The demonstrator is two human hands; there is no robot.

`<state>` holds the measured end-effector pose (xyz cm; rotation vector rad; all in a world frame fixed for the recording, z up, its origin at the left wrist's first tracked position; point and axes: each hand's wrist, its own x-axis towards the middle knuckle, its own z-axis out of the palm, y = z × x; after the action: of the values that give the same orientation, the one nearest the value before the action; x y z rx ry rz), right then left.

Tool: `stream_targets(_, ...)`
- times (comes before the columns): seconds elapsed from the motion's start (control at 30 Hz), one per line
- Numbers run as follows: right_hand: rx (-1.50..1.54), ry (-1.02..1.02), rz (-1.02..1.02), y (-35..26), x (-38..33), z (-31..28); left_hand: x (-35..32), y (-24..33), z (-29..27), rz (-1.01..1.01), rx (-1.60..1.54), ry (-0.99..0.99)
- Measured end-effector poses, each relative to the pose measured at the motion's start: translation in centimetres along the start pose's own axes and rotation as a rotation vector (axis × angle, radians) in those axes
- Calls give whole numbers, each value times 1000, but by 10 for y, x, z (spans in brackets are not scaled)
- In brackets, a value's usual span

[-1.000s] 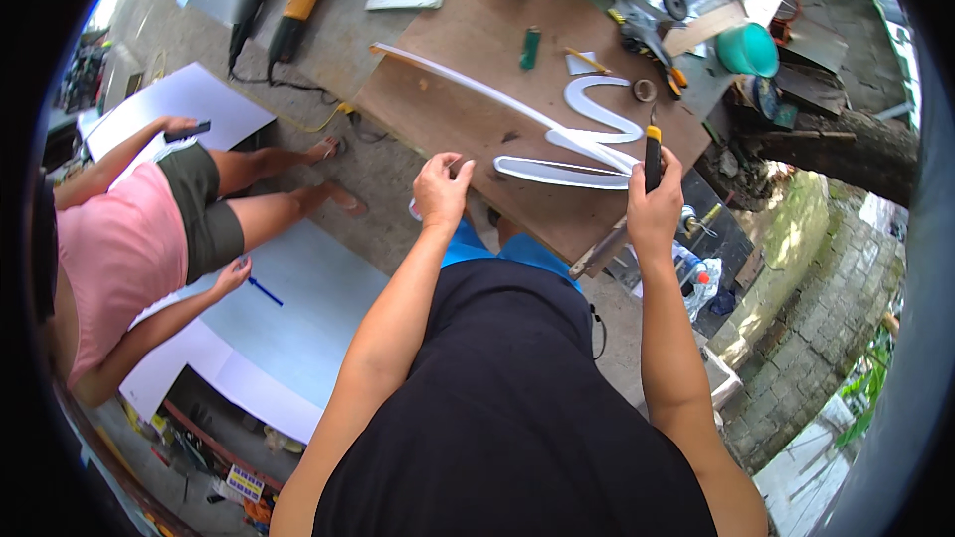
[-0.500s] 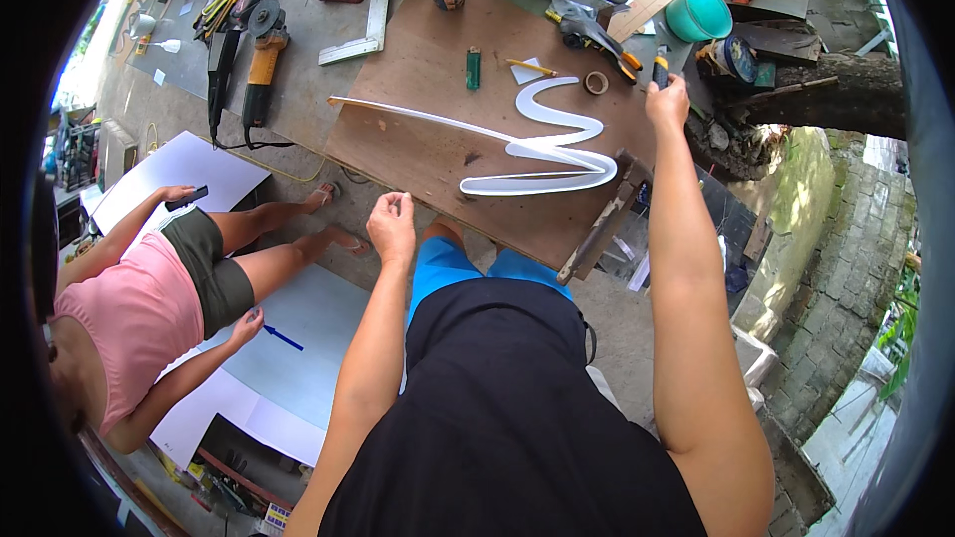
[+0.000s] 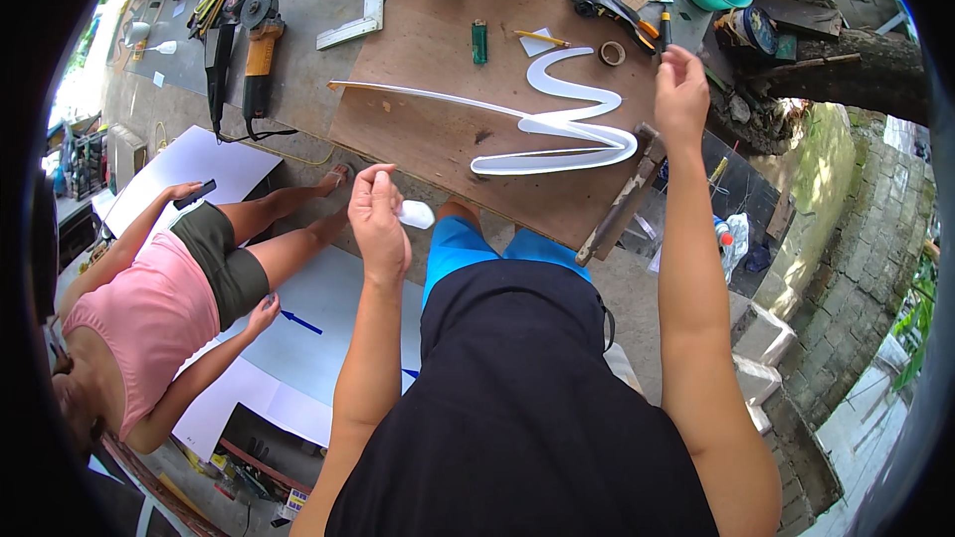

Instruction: The recorder applies glue and attaches LED neon flex to a sign backing, then moves to troubleshoot and repair a floor fan.

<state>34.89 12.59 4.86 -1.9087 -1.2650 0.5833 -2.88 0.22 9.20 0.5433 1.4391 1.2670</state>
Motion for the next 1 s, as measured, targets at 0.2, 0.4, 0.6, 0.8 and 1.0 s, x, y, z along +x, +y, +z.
stream_targets(0.2,202,-864,-178,-104,-149,1,-27,18,65,-170,-241,-288)
stream_targets(0.4,218,-846,72,-93,-190,6,-52,1,103,-262,-415,-464)
stream_targets(0.6,196,-761,107,-76,-185,6,-41,-37,60,-24,-66,-309)
stream_targets(0.8,199,-726,35,-66,-167,49,10,-95,16,-261,254,-51)
stream_targets(1.0,175,-841,72,-61,-163,80,12,-114,17,-221,442,6)
